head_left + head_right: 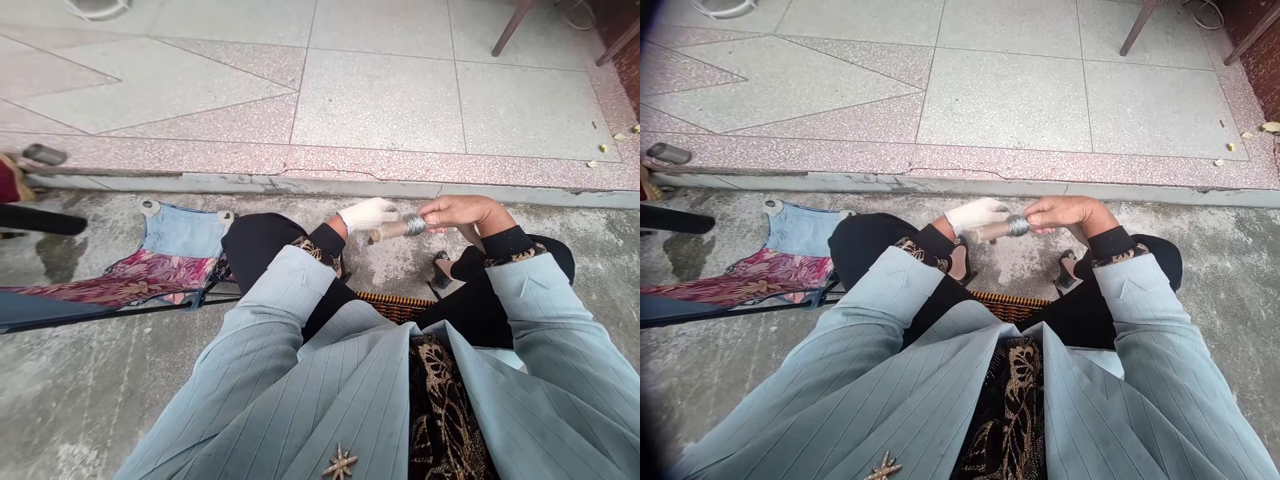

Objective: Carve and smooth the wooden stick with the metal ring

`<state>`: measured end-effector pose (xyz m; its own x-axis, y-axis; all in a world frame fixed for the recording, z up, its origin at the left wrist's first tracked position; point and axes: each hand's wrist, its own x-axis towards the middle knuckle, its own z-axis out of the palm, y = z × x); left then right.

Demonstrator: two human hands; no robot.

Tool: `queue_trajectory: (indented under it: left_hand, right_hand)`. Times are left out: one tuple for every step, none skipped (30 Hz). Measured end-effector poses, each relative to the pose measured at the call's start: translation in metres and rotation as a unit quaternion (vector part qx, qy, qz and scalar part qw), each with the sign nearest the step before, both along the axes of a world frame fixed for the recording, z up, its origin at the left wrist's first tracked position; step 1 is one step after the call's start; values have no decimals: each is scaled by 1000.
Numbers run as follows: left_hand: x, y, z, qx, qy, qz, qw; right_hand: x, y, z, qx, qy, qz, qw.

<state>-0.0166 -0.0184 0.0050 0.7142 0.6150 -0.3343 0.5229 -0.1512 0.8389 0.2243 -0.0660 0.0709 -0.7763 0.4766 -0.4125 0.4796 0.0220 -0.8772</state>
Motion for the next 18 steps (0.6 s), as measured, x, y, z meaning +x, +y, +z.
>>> queue_trajectory:
  left_hand:
    - [-3, 2, 1, -6, 11, -7, 1000]
    - [-6, 3, 3, -24, 21, -13, 999]
    - [-7, 3, 4, -48, 29, -21, 998]
    - [-8, 2, 5, -69, 32, -24, 997]
    - [-7, 0, 6, -92, 31, -28, 995]
    - [-6, -3, 6, -118, 25, -33, 992]
    - [-3, -6, 6, -143, 17, -40, 989]
    - [0, -10, 6, -168, 3, -44, 985]
    - [3, -13, 6, -186, -15, -42, 981]
    - [5, -16, 5, -201, -36, -34, 978]
    - [8, -18, 3, -212, -57, -19, 975]
    - [10, -19, 2, -221, -78, -1, 972]
    - [11, -19, 0, -230, -97, 18, 968]
    - [12, -19, -1, -237, -114, 34, 964]
    - [13, -18, -2, -240, -130, 45, 961]
    - [13, -17, -1, -234, -146, 53, 960]
    - [13, -15, 0, -220, -160, 60, 960]
    - [12, -14, 3, -201, -170, 67, 963]
  right_hand:
    - [1, 1, -3, 6, -29, 26, 999]
    - [1, 2, -7, 19, -70, 47, 996]
    - [1, 4, -12, 42, -122, 61, 990]
    - [0, 5, -16, 72, -183, 68, 978]
    - [-2, 7, -19, 106, -247, 67, 961]
    - [-5, 8, -22, 140, -308, 56, 939]
    - [-8, 9, -23, 172, -364, 36, 915]
    - [-10, 9, -23, 199, -406, 13, 892]
    - [-13, 10, -23, 222, -435, -12, 872]
    - [-15, 10, -22, 244, -452, -36, 857]
    - [-17, 10, -21, 265, -458, -63, 846]
    - [-19, 10, -20, 285, -455, -90, 839]
    - [-21, 10, -19, 301, -444, -119, 835]
    - [-22, 10, -19, 313, -428, -151, 834]
    - [-23, 11, -18, 320, -406, -186, 836]
    - [-25, 12, -18, 320, -375, -219, 842]
    - [-27, 13, -18, 314, -335, -250, 853]
    - [-29, 15, -18, 299, -285, -279, 867]
